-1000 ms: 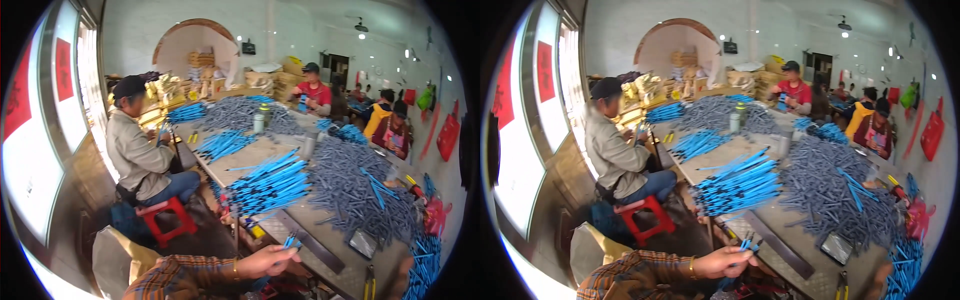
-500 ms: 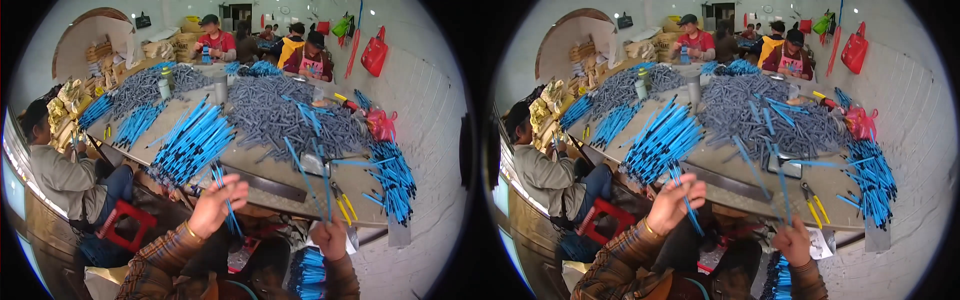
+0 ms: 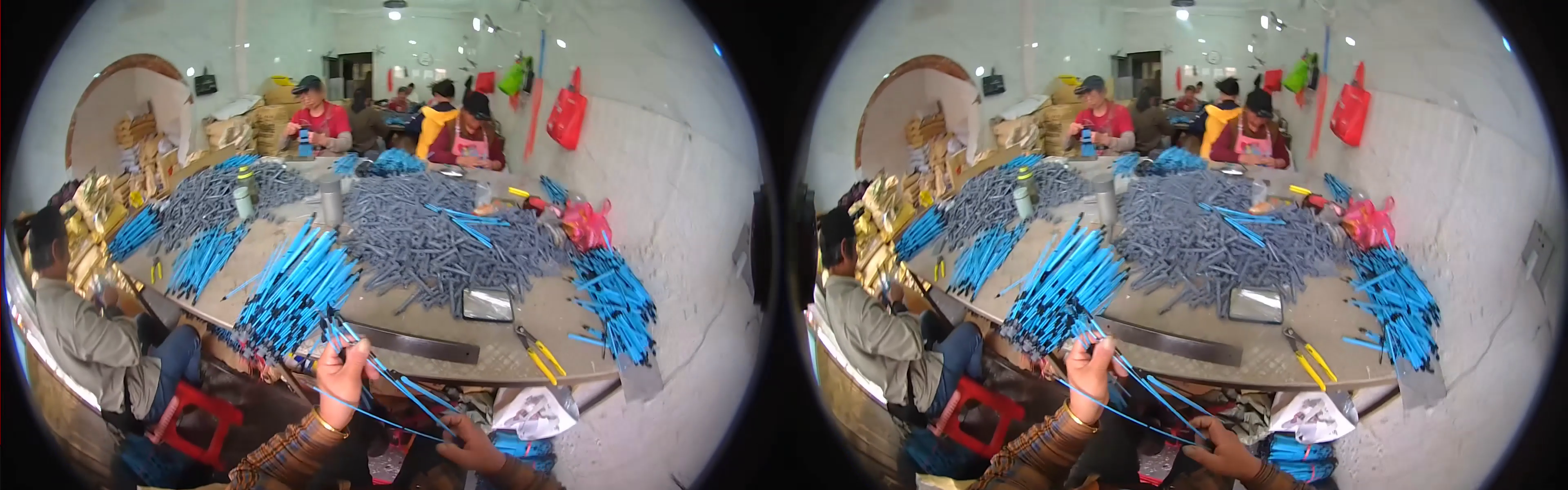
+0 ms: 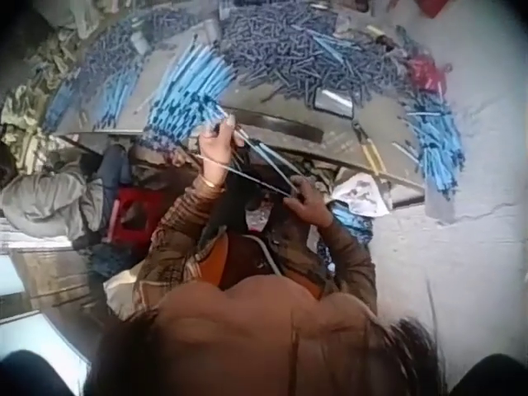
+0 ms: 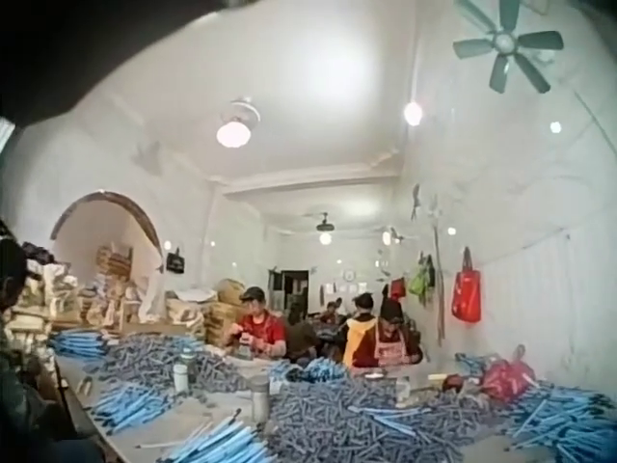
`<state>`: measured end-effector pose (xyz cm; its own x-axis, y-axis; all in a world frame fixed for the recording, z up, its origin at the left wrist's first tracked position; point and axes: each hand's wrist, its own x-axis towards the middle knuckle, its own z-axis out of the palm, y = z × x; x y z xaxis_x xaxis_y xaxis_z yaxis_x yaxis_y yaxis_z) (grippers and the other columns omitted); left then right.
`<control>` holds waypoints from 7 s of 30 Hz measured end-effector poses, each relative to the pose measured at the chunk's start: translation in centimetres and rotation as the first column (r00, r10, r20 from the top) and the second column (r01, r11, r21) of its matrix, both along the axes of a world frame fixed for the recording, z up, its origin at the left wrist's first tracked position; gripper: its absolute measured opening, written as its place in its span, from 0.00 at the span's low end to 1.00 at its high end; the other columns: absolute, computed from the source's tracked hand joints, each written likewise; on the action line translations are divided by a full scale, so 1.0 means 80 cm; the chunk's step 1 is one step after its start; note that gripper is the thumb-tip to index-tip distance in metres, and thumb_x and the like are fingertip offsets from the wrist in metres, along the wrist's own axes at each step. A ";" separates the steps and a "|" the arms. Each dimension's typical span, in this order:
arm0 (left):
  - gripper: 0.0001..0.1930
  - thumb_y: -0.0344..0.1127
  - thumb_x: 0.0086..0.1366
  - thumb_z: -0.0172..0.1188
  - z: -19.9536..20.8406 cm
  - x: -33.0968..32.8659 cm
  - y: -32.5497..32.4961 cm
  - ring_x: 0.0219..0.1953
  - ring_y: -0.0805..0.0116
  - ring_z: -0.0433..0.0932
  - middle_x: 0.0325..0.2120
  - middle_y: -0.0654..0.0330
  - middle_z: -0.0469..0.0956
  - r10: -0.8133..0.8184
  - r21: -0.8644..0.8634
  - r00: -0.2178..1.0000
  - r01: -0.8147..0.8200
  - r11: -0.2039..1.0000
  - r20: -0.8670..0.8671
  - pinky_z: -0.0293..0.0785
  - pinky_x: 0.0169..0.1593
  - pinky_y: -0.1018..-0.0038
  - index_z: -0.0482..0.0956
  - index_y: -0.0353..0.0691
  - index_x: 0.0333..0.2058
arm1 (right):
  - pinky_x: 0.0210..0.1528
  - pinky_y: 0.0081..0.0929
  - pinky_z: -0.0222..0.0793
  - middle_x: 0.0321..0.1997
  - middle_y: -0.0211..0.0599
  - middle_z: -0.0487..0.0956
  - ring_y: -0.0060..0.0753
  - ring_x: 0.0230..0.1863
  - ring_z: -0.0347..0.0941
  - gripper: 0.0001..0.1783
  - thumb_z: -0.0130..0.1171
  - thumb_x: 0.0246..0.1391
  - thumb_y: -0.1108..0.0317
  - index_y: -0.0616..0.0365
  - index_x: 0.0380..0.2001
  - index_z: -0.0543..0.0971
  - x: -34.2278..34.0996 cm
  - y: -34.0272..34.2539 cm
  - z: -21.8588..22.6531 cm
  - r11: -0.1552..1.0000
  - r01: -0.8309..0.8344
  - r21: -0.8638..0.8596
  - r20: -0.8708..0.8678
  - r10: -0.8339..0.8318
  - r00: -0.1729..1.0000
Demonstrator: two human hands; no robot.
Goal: The person inserts wires into plastic connectors by hand, then secures them using pliers.
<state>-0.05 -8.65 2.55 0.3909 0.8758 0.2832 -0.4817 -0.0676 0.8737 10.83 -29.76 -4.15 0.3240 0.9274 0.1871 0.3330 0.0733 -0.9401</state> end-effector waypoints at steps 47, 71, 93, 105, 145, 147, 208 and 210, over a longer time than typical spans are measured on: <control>0.15 0.30 0.63 0.49 0.010 0.080 -0.021 0.44 0.55 0.75 0.42 0.46 0.74 -0.692 -0.386 0.678 0.725 0.571 0.250 0.71 0.48 0.63 0.66 0.37 0.48 | 0.16 0.12 0.49 0.19 0.27 0.67 0.13 0.17 0.57 0.09 0.46 0.59 0.64 0.58 0.30 0.68 0.121 -0.077 0.079 0.980 0.049 -0.194 -0.519 -0.145 0.842; 0.06 0.29 0.62 0.47 0.020 0.073 -0.041 0.16 0.76 0.62 0.17 0.63 0.67 -0.618 -0.298 0.732 0.681 0.668 0.287 0.56 0.19 0.77 0.68 0.38 0.38 | 0.43 0.35 0.67 0.39 0.46 0.75 0.47 0.39 0.72 0.18 0.53 0.52 0.61 0.61 0.43 0.72 0.343 -0.049 0.040 0.754 0.657 0.015 0.575 -0.544 0.611; 0.06 0.24 0.54 0.54 -0.028 -0.019 0.051 0.34 0.61 0.77 0.33 0.49 0.77 -0.933 -0.658 0.333 0.674 0.335 -0.135 0.72 0.39 0.70 0.77 0.29 0.32 | 0.44 0.44 0.68 0.42 0.55 0.74 0.53 0.44 0.72 0.36 0.57 0.45 0.47 0.56 0.52 0.61 0.587 0.027 0.130 0.217 0.968 0.128 0.767 -0.640 0.042; 0.14 0.36 0.56 0.59 -0.039 -0.016 0.032 0.38 0.55 0.78 0.30 0.46 0.78 -0.872 -0.500 0.394 0.714 0.490 -0.292 0.73 0.44 0.67 0.76 0.32 0.38 | 0.35 0.38 0.70 0.37 0.42 0.73 0.45 0.40 0.73 0.10 0.49 0.52 0.64 0.57 0.32 0.74 0.533 -0.089 0.073 0.259 0.953 0.157 0.986 -0.090 -0.138; 0.05 0.27 0.59 0.47 -0.019 0.014 0.007 0.18 0.66 0.71 0.21 0.55 0.74 -0.484 -0.418 0.769 0.635 0.649 0.418 0.67 0.24 0.69 0.68 0.42 0.35 | 0.45 0.43 0.65 0.47 0.45 0.72 0.46 0.51 0.65 0.18 0.48 0.49 0.67 0.55 0.45 0.70 0.565 -0.055 0.055 0.385 0.865 0.320 0.929 -0.306 -0.207; 0.05 0.28 0.59 0.47 -0.030 -0.002 0.016 0.18 0.64 0.72 0.22 0.51 0.75 -0.498 -0.404 0.762 0.644 0.650 0.414 0.66 0.24 0.67 0.68 0.41 0.35 | 0.45 0.44 0.65 0.48 0.42 0.73 0.43 0.52 0.65 0.17 0.47 0.50 0.67 0.51 0.46 0.70 0.585 -0.046 0.046 0.297 0.897 0.328 0.928 -0.281 -0.246; 0.13 0.38 0.63 0.51 0.007 0.053 -0.034 0.36 0.59 0.75 0.31 0.52 0.76 -0.463 -0.387 0.802 0.591 0.708 0.378 0.70 0.43 0.64 0.67 0.40 0.44 | 0.29 0.27 0.66 0.38 0.35 0.74 0.27 0.28 0.68 0.23 0.51 0.52 0.71 0.56 0.53 0.64 0.073 -0.009 0.029 0.992 -0.049 -0.118 -0.036 0.046 0.998; 0.12 0.34 0.61 0.53 0.016 0.049 -0.034 0.30 0.62 0.75 0.24 0.55 0.75 -0.292 -0.235 0.929 0.343 0.909 0.227 0.71 0.38 0.67 0.67 0.41 0.43 | 0.32 0.29 0.68 0.38 0.38 0.74 0.33 0.28 0.71 0.24 0.50 0.55 0.65 0.56 0.54 0.62 0.085 0.002 0.011 0.989 -0.141 -0.040 0.445 0.144 0.884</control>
